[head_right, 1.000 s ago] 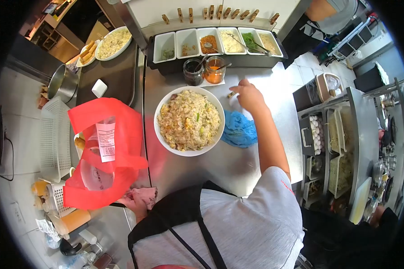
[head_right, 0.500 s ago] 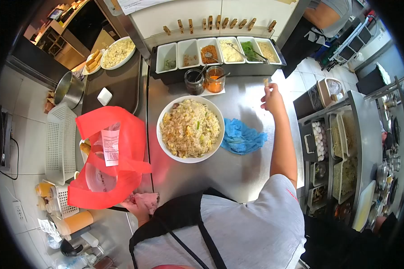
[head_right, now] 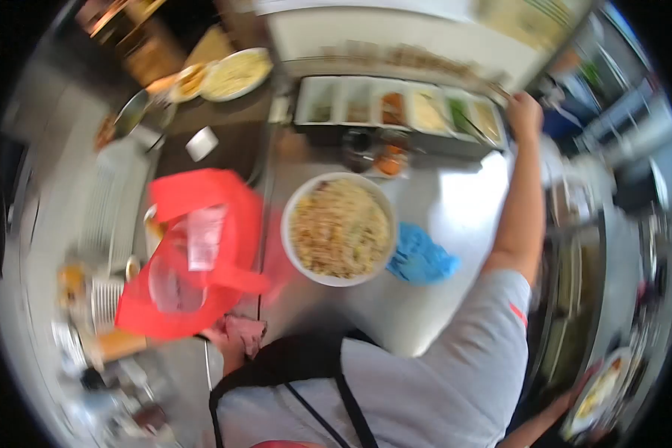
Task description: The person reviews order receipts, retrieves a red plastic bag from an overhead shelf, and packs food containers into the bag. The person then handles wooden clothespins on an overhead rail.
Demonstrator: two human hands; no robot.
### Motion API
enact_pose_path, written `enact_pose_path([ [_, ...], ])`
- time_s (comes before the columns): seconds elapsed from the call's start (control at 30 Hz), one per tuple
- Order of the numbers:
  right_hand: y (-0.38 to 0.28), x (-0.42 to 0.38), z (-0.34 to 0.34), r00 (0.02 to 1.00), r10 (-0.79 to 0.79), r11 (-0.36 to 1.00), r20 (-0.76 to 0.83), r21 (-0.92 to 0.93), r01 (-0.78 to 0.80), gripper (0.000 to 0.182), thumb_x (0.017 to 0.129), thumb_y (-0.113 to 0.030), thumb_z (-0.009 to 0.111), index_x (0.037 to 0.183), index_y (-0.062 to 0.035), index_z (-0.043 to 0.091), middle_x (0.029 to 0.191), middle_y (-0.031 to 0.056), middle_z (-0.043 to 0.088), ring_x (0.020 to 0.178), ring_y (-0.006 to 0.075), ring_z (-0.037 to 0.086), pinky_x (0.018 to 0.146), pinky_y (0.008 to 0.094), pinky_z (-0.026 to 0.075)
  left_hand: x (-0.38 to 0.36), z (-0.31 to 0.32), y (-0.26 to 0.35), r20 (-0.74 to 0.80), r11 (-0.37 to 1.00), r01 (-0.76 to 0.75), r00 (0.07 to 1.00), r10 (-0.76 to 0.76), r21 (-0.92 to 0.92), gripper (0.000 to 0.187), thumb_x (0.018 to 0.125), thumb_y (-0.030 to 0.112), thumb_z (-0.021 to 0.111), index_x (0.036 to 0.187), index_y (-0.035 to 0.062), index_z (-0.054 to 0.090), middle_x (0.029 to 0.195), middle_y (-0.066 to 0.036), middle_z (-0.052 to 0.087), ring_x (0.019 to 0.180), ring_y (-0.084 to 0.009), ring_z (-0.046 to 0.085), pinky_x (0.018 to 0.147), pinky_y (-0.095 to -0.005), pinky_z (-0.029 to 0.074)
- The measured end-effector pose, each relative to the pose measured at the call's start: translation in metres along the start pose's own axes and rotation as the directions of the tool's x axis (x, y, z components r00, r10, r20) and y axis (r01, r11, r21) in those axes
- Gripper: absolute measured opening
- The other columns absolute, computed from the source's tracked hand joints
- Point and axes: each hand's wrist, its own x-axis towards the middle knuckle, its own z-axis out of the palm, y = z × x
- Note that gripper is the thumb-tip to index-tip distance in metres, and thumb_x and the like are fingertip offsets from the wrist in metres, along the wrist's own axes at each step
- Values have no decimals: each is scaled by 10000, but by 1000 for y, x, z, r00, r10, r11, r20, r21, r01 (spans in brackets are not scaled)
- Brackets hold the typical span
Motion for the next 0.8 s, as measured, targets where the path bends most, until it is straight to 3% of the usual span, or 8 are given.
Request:
enact_pose_path([
  [0.03,-9,8,5,993,-103,992,-52,-82,99,224,734,-162,474,828,-16,616,673,168,586,617,202,577,573,309,441,7,-3,-28,-228,992,-18,974,-10,-124,281,773,80,425,1028,-32,389,766,-133,501,541,-192,490,431,-295,402],
  [0.07,-28,4,14,974,-211,977,-83,-43,208,223,734,-164,473,827,-19,615,674,165,585,616,202,576,571,309,440,8,-2,-34,-251,998,18,967,-35,-68,308,759,91,446,1040,-22,386,790,-135,491,577,-202,485,460,-298,404],
  [0.17,-104,-34,56,836,-511,839,-203,97,536,221,735,-173,471,826,-28,610,676,159,581,614,200,572,566,308,436,11,-6,-24,-167,929,63,986,0,366,397,719,124,511,1075,8,378,864,-140,462,685,-229,472,547,-309,410],
  [0.27,-183,-105,82,694,-663,670,-282,190,718,219,736,-181,468,825,-36,606,678,152,578,612,198,567,561,307,433,12,-8,-5,-225,842,70,972,62,535,492,679,158,575,1110,37,370,937,-146,432,792,-257,458,634,-319,416],
  [0.37,-224,-151,90,619,-739,560,-267,268,784,216,737,-189,466,824,-45,602,681,145,574,611,196,563,556,306,429,14,-11,12,-196,805,-187,916,350,564,505,643,98,539,1103,1,356,993,-184,430,900,-327,450,736,-353,412],
  [0.47,-239,-167,93,592,-772,526,-231,291,799,214,738,-197,464,823,-53,597,683,139,571,609,193,558,551,305,426,10,-8,5,-229,848,-55,952,204,528,521,619,74,523,1105,-4,354,1022,-194,427,944,-353,433,784,-366,394],
  [0.8,-255,-181,100,543,-820,476,-184,308,824,206,741,-224,456,820,-82,583,690,117,559,603,187,544,534,302,414,8,-9,4,-222,831,-54,952,210,554,541,585,96,538,1090,-16,380,976,-186,441,892,-347,441,761,-375,389],
])
